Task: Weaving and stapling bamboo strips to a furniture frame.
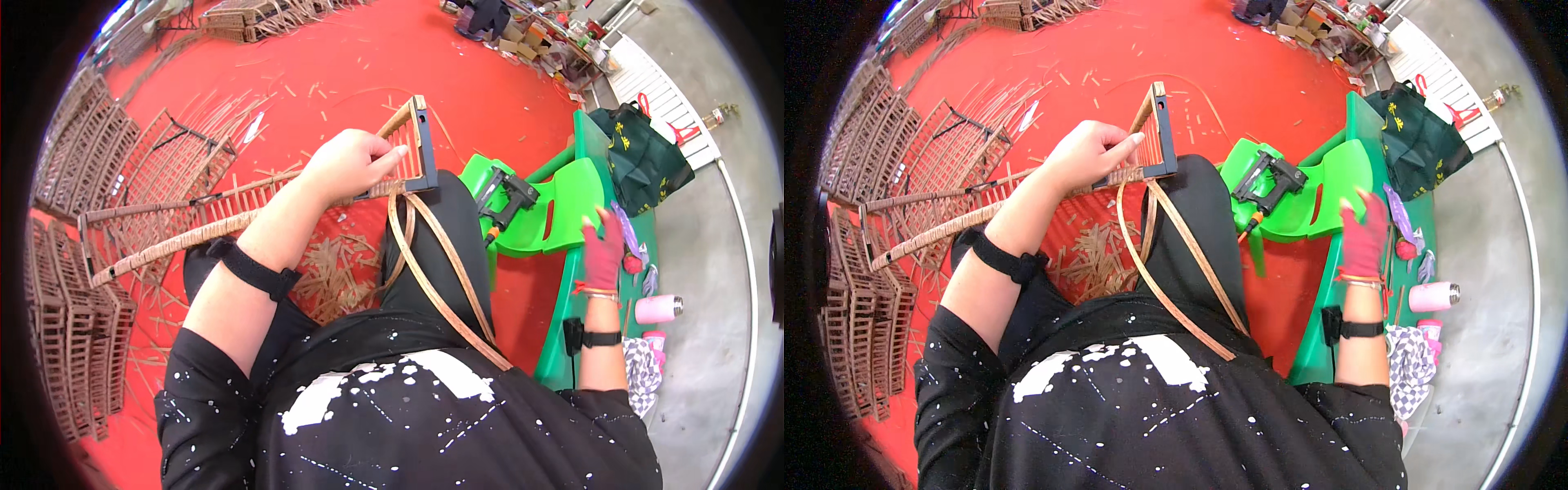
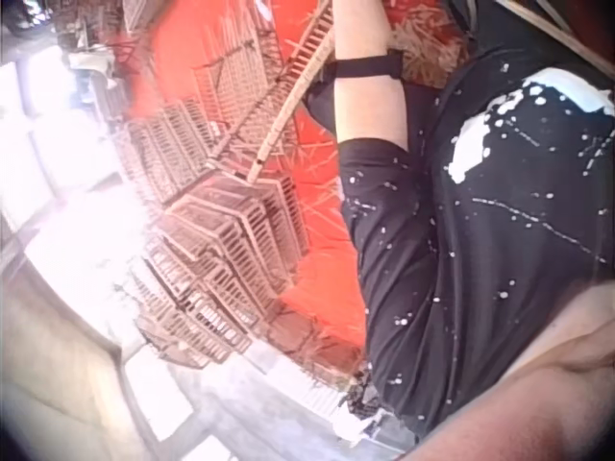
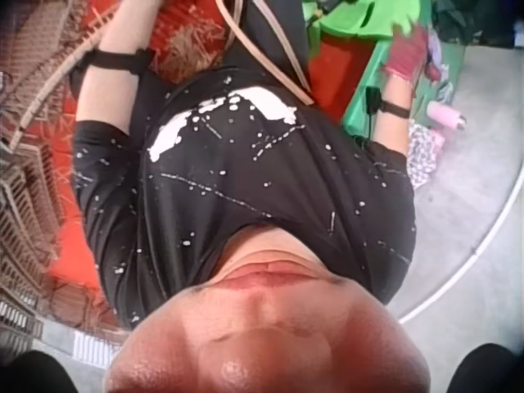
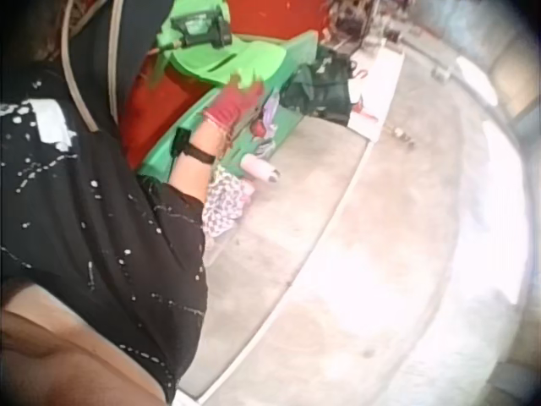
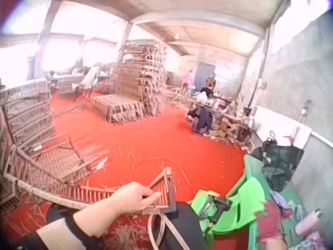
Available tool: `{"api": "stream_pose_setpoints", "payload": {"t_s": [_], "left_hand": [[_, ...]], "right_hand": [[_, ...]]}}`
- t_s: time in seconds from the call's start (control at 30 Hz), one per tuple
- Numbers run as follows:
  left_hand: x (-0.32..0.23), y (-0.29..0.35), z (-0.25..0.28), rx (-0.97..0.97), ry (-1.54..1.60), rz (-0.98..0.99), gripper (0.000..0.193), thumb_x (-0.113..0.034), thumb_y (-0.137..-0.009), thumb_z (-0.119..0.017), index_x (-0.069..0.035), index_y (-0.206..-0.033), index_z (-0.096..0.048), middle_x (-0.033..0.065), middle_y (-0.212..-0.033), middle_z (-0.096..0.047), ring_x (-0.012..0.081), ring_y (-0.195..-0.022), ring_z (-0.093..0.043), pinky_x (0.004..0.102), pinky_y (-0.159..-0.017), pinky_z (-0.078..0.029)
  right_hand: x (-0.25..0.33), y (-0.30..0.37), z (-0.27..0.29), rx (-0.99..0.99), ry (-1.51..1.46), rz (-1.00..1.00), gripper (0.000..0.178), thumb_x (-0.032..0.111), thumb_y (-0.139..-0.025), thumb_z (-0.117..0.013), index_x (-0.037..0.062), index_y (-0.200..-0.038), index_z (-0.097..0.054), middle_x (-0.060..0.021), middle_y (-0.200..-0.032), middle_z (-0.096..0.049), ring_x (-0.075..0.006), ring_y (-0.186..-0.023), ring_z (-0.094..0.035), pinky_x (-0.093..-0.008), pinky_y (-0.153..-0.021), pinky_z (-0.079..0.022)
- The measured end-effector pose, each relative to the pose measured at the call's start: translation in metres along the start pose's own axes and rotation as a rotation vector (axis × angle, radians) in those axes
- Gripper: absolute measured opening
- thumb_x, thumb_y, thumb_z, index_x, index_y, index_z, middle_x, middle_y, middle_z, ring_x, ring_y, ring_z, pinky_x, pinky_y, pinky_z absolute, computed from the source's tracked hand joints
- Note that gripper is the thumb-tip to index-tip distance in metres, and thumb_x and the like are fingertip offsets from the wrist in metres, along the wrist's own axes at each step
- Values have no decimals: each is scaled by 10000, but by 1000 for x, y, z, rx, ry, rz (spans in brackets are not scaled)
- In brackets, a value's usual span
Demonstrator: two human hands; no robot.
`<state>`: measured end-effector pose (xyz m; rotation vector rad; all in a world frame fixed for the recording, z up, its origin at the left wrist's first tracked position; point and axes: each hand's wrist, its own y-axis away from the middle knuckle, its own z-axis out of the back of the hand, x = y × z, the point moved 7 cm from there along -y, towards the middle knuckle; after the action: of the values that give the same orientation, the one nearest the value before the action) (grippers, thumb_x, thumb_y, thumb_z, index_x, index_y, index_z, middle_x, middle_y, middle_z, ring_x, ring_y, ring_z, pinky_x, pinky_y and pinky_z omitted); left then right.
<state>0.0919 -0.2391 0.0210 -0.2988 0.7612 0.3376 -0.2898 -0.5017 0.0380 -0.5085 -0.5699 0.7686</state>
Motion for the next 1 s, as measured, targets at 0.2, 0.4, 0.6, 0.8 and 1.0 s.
{"api": "stream_pose_setpoints", "payload": {"t_s": [0.2, 0.4, 0.6, 0.8, 1.0], "left_hand": [[0, 2, 0, -29, -189, -23, 442, -399, -975, -531, -44, -792, -721, 158, -666, -640, 316, -663, -654, 403, -655, -508], [-7, 2, 3, -77, -240, -28, 446, -406, -970, -517, -44, -793, -709, 206, -711, -634, 386, -720, -638, 444, -685, -510], [4, 2, -2, -93, -284, -126, 430, -392, -967, -513, -49, -808, -716, 197, -708, -641, 390, -725, -636, 449, -688, -513], [-6, -1, -5, -44, -227, -103, 447, -399, -962, -524, -31, -776, -697, 187, -680, -638, 373, -691, -642, 442, -662, -512], [0, 3, 0, -32, -258, 32, 455, -389, -951, -549, -5, -737, -667, 226, -677, -605, 401, -688, -622, 466, -658, -497]], "right_hand": [[274, -15, -34, 179, -441, 745, 409, 143, -749, -788, 99, -1136, -664, -112, -977, -658, -325, -868, -643, -399, -770, -525], [315, -7, -92, 214, -405, 835, 259, 192, -759, -746, 89, -977, -653, -77, -938, -639, -298, -861, -635, -408, -736, -507], [309, 4, -98, 222, -537, 686, 95, 132, -812, -688, 78, -857, -624, -59, -816, -609, -258, -781, -617, -374, -675, -491], [229, -39, -29, 49, -1274, -174, 125, 136, -964, -609, 22, -937, -653, -18, -853, -628, -98, -764, -569, -275, -674, -470], [19, -21, -30, -231, -1581, -818, 182, 261, -980, -612, 95, -910, -637, 16, -800, -635, -123, -700, -591, -266, -632, -454]]}}
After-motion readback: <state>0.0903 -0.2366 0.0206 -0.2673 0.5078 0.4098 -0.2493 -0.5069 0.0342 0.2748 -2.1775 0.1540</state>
